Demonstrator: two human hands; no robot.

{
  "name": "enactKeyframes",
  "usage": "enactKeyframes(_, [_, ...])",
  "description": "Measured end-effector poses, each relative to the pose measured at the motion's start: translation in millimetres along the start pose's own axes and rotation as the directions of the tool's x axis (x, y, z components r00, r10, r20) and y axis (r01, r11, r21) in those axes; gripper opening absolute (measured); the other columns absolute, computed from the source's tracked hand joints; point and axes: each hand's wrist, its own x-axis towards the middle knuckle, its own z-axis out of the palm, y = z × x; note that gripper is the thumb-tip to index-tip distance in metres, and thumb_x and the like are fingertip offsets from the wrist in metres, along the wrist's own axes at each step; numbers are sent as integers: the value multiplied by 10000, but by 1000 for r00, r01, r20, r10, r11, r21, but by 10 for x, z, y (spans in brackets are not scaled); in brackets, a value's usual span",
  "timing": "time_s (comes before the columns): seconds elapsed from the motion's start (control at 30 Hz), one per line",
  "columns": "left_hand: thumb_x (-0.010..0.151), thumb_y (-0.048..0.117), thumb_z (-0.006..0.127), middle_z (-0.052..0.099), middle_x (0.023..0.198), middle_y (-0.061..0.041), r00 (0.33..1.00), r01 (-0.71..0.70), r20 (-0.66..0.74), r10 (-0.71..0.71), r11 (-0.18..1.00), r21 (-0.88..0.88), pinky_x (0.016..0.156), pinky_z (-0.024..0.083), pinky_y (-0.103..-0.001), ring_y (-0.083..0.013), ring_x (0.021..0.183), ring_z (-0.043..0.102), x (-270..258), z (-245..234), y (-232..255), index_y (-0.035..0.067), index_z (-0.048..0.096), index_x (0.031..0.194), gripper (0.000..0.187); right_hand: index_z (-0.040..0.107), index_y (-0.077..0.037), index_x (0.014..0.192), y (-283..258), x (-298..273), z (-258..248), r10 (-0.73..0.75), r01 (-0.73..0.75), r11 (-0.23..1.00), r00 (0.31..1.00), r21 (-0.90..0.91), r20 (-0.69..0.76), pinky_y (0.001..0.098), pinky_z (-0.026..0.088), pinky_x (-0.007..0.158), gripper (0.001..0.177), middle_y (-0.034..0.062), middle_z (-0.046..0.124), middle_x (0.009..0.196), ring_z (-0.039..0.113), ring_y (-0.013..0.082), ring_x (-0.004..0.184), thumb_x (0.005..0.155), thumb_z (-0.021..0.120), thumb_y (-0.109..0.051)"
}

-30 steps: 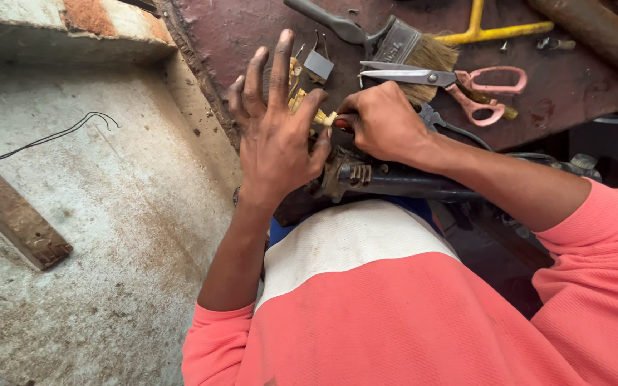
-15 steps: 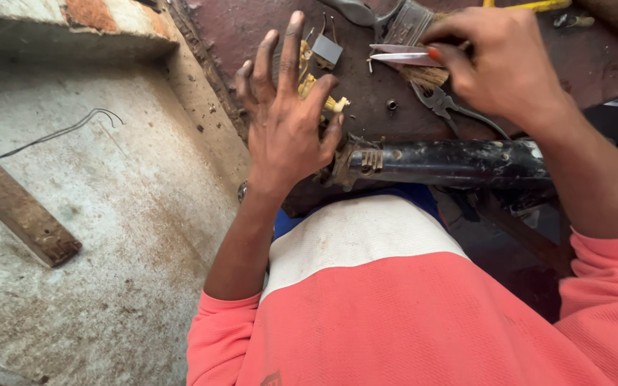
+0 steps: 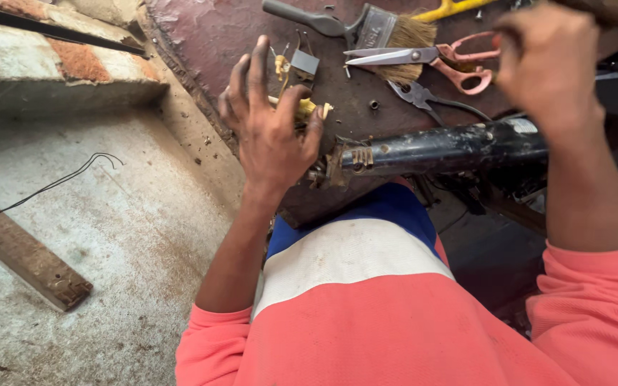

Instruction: The person uses a screwdriver to adjust a yellow electrical component clamped in a vise, then uses scissors to cut a wire and a screwdriver to tighten a screw on the component. The person continues to manipulate the component and tools throughout the clip.

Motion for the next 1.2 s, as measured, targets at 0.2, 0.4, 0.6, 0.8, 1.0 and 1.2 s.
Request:
enactKeyframes(0.2, [952,347,831,252,1703,-146,999,-40,-37,40,999,-4,1279,114,-573,-389,1560,219,9,-7,-55,152,770,1031,219,758,-7,1062,414,200,210,13,-15,995,1000,96,27,418,544,676,69,175,733,946,696,324,769,1036,738,-67])
enactKeyframes(0.4, [947,286,840,310,1702,-124,990,66,-123,-68,998,-23,1300,144,-521,-372,1568,234,-54,-44,35,158,791,1073,186,770,-81,1093,437,148,-7,-48,52,999,965,-12,257,475,576,808,206,171,734,947,715,371,854,925,813,-193])
enactKeyframes(0.6, [945,240,854,311,1693,-114,986,72,-146,-74,997,-24,1311,210,-537,-364,1562,221,-55,-64,38,134,781,1067,177,585,-9,1275,395,-73,58,2,-34,996,939,88,343,534,577,735,658,244,722,956,710,442,856,793,887,-339])
enactKeyframes(0.8, [904,247,887,288,1670,-145,991,60,-118,-57,998,23,1273,197,-521,-364,1540,205,-101,-77,51,186,812,1115,233,521,3,1419,1250,-338,228,124,-11,984,757,-178,641,533,575,689,795,274,713,858,711,458,780,794,878,-333])
enactKeyframes(1.0, [857,345,883,222,1690,-145,999,-50,19,46,967,250,1264,94,-514,-354,1545,125,-51,-61,182,276,801,1100,265,576,24,1132,1941,-864,152,22,-542,593,750,595,661,361,580,658,336,137,681,846,707,226,768,810,634,-56])
enactKeyframes(1.2, [777,476,907,256,1702,-115,973,-102,228,24,936,337,1200,63,-585,-393,1523,138,144,-85,343,344,805,1148,407,619,-92,1361,445,-176,129,-219,-348,743,680,571,700,394,505,555,420,102,667,784,614,218,622,1044,491,-337])
